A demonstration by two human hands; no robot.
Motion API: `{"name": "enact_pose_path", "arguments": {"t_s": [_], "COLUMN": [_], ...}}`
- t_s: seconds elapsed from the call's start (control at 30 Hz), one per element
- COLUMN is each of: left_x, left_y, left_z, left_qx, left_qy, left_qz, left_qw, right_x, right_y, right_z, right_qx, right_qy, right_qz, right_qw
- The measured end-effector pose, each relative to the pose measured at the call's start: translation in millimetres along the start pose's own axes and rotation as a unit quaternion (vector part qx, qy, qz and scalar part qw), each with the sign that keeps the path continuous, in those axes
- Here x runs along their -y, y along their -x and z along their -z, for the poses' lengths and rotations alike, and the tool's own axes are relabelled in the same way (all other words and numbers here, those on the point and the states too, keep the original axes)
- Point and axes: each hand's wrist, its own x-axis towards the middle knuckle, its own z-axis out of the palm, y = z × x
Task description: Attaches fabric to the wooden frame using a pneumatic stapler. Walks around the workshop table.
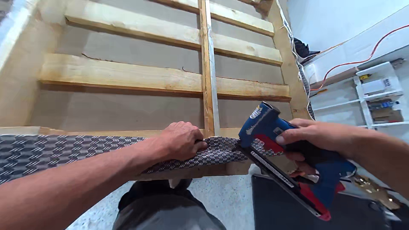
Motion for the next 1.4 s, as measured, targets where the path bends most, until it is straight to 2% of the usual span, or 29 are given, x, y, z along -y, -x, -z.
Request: {"name": "enact_pose_path", "arguments": {"t_s": [0.2, 0.47, 0.67, 0.93, 1.2, 1.3, 1.4], "left_x": [5.5, 8.6, 17.6, 26.7, 34.1, 35.9, 37.1], "left_y": [0.5, 0.7, -8.7, -13.2, -14.7, -16.9, -19.5], "left_z": [-1.2, -2.0, 4.4, -11.7, -12.5, -19.0, -19.2], "left_qx": [-0.016, -0.005, -0.032, -0.071, -0.088, -0.120, -0.116], "left_qy": [0.036, 0.053, 0.006, 0.040, 0.039, 0.035, 0.036], "left_qz": [-0.008, -0.039, -0.123, -0.194, -0.201, -0.210, -0.209], "left_qw": [0.999, 0.998, 0.992, 0.978, 0.975, 0.970, 0.970], "right_x": [53.9, 71.2, 86.0, 87.5, 83.1, 75.7, 45.0], "right_y": [-33.3, -60.9, -52.8, -70.2, -75.5, -46.6, 13.5], "right_z": [5.1, 1.9, -1.4, -21.3, -43.4, -41.4, -44.6], "right_qx": [0.052, 0.057, 0.071, 0.107, 0.132, 0.079, -0.048], "right_qy": [0.030, -0.001, -0.019, -0.024, -0.053, -0.034, -0.083], "right_qz": [-0.146, -0.231, -0.195, -0.228, -0.187, -0.129, -0.044], "right_qw": [0.988, 0.971, 0.978, 0.967, 0.972, 0.988, 0.994]}}
